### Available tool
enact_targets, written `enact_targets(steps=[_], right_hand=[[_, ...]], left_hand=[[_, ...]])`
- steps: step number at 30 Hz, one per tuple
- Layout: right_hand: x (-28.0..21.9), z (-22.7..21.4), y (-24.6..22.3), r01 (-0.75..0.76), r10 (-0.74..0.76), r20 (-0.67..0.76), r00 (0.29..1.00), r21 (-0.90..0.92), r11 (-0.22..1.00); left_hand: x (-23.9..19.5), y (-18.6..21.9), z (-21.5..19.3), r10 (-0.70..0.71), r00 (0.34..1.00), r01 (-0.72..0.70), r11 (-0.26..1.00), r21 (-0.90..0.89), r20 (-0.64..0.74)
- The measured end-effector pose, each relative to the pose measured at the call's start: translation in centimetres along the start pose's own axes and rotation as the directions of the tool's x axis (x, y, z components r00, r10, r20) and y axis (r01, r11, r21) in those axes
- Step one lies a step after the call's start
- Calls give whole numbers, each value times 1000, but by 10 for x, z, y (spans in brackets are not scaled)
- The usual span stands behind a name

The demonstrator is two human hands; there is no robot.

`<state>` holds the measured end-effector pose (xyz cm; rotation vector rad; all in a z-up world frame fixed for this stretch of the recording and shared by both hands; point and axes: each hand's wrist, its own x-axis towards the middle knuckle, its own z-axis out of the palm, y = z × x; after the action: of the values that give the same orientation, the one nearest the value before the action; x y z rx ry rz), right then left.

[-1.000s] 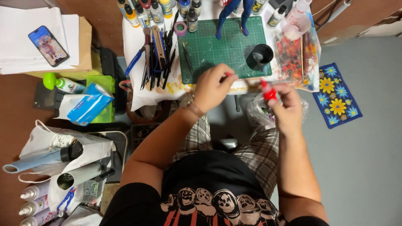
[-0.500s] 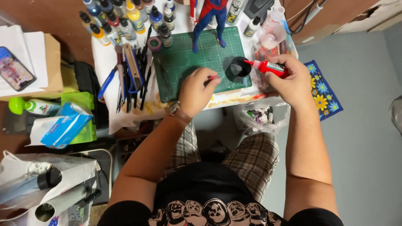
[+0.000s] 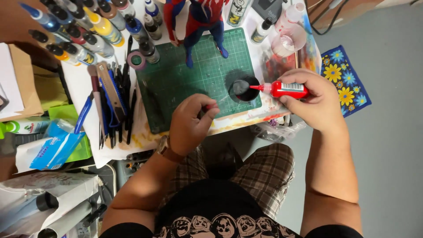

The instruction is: Painting fine details on a Spider-Man action figure using a small paintbrush and red paint at a workstation.

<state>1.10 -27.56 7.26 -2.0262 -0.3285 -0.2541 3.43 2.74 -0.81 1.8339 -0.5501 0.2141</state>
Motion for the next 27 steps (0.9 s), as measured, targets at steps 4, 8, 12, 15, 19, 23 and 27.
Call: enact_targets(steps=[4,8,12,15,19,23,27], right_hand=[[0,-7,-3,-1,14,97,995,-129,992],[-2,-11,14,-9,26,114,993,-140,990],[-8,-3,28,-69,64,45,997,108,992],[-3,4,36,-50,42,50,998,177,983],[-2,2,32,-76,67,65,996,150,986],[-2,-2,30,-51,45,68,997,93,994],[-5,-16,22,27,-9,150,989,-122,992]], left_hand=[[11,27,-10,37,997,-37,999,10,70],[11,27,-9,51,992,-57,998,41,115],[3,28,2,61,957,-62,998,-5,283],[0,34,8,119,969,-114,993,-35,215],[12,32,16,188,956,-196,980,14,226],[10,26,24,310,898,-377,908,184,311],[6,27,26,389,868,-471,842,264,307]])
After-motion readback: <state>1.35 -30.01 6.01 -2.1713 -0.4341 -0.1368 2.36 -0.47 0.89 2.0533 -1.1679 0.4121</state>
